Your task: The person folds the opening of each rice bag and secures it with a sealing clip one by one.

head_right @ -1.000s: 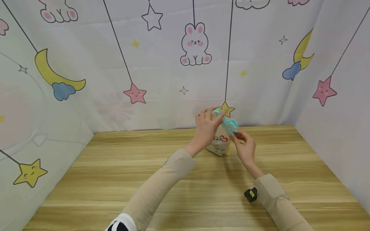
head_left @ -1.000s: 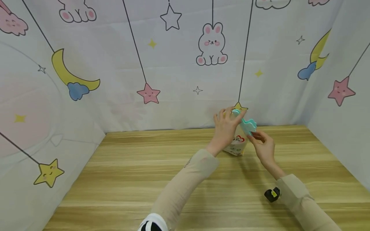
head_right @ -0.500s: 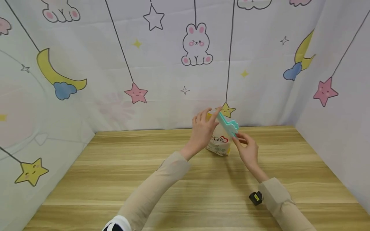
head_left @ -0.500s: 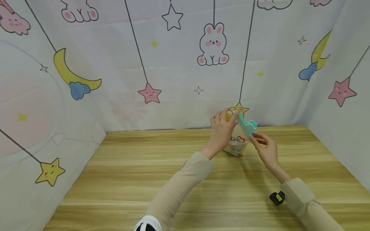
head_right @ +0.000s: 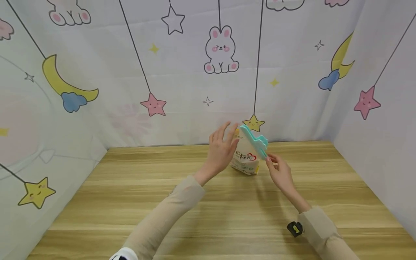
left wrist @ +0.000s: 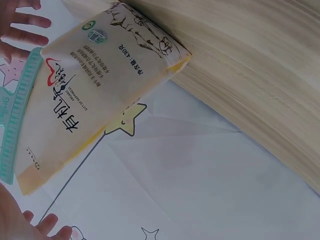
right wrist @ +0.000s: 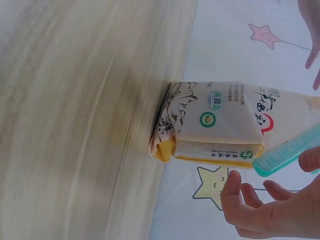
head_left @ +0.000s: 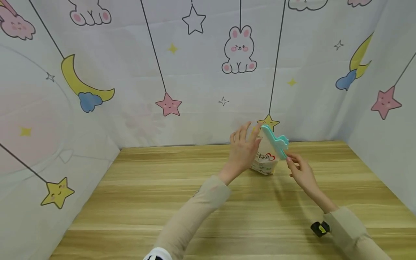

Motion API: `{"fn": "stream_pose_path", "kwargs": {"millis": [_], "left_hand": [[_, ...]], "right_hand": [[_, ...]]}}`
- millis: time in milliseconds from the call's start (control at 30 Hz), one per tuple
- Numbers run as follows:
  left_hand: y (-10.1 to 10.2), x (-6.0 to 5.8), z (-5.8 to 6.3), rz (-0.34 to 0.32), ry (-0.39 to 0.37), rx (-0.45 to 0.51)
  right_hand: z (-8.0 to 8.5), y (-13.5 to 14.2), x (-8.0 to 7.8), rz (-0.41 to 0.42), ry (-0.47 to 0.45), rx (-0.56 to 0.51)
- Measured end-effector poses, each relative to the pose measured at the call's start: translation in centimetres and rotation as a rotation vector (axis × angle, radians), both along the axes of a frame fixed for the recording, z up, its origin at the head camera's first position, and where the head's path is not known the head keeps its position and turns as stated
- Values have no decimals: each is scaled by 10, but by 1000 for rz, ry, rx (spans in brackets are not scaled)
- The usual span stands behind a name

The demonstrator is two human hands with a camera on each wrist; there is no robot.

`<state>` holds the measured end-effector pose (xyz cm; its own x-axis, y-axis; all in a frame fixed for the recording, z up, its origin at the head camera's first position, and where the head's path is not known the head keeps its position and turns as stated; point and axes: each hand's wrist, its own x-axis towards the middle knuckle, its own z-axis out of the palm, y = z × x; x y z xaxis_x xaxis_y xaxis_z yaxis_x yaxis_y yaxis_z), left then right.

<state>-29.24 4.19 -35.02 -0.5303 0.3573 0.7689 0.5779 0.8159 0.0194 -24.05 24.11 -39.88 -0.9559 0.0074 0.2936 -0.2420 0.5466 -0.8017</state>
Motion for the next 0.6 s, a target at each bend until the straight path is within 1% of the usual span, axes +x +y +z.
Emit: {"fn": "stream_pose_path", "kwargs": {"millis": [133,300,467,533,600], "left_hand": [[-7,5,-2,4,11,-19],[-10,8,-7,-2,-5,-79],[-7,6,-12,6,-46,-126],[-4,4,-12,26,-52,-132],[-1,2,-11,49,-57,-117]], "right_hand": [[3,-2,6,3,-28,41],[4,-7,5,3,-22,62],[3,-8,0,40,-29,62],[2,-7,-2,54,-46,55],[1,-6,-5,56,-66,40]]}}
